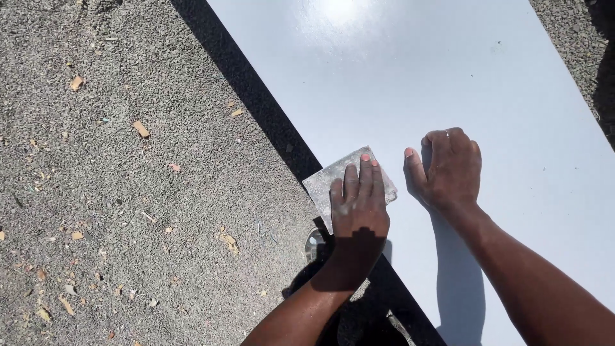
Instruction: Sanding the surface of a large white panel using a piece of sandpaper to prepare it for finishing.
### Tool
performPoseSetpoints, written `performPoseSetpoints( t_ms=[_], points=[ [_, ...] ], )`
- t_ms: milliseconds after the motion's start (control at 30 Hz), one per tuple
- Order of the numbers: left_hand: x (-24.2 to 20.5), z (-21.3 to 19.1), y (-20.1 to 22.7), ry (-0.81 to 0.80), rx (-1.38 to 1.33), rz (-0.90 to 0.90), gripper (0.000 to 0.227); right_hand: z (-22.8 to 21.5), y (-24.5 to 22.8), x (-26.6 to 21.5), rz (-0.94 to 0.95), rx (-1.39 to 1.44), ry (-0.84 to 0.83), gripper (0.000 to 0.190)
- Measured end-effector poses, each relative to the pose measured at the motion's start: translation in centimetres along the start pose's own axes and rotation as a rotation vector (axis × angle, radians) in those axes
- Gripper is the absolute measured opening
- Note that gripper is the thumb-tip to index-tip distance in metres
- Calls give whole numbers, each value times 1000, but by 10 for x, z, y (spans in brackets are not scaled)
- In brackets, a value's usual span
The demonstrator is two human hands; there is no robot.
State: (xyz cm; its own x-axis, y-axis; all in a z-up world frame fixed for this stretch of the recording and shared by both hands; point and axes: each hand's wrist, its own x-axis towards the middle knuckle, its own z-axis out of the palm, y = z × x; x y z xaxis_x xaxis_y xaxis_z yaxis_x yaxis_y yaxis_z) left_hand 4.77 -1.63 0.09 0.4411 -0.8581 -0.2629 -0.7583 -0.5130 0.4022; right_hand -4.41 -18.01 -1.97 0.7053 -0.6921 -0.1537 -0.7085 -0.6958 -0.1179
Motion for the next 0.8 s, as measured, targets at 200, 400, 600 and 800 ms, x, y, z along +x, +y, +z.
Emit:
performPoseSetpoints(
  t_ms=[200,400,600,800],
  points=[
    [24,-31,22,-29,-46,-229,61,-11,-7,2,-15,6,-26,49],
    [26,-27,29,-88,-255,-319,63,-11,-9,4,29,30,-37,49],
    [20,-29,39,-23,-411,-468,67,-10,-8,5,-18,67,42,50],
    [32,-41,41,56,-497,-527,69,-11,-6,1,-40,45,44,51]
  ],
)
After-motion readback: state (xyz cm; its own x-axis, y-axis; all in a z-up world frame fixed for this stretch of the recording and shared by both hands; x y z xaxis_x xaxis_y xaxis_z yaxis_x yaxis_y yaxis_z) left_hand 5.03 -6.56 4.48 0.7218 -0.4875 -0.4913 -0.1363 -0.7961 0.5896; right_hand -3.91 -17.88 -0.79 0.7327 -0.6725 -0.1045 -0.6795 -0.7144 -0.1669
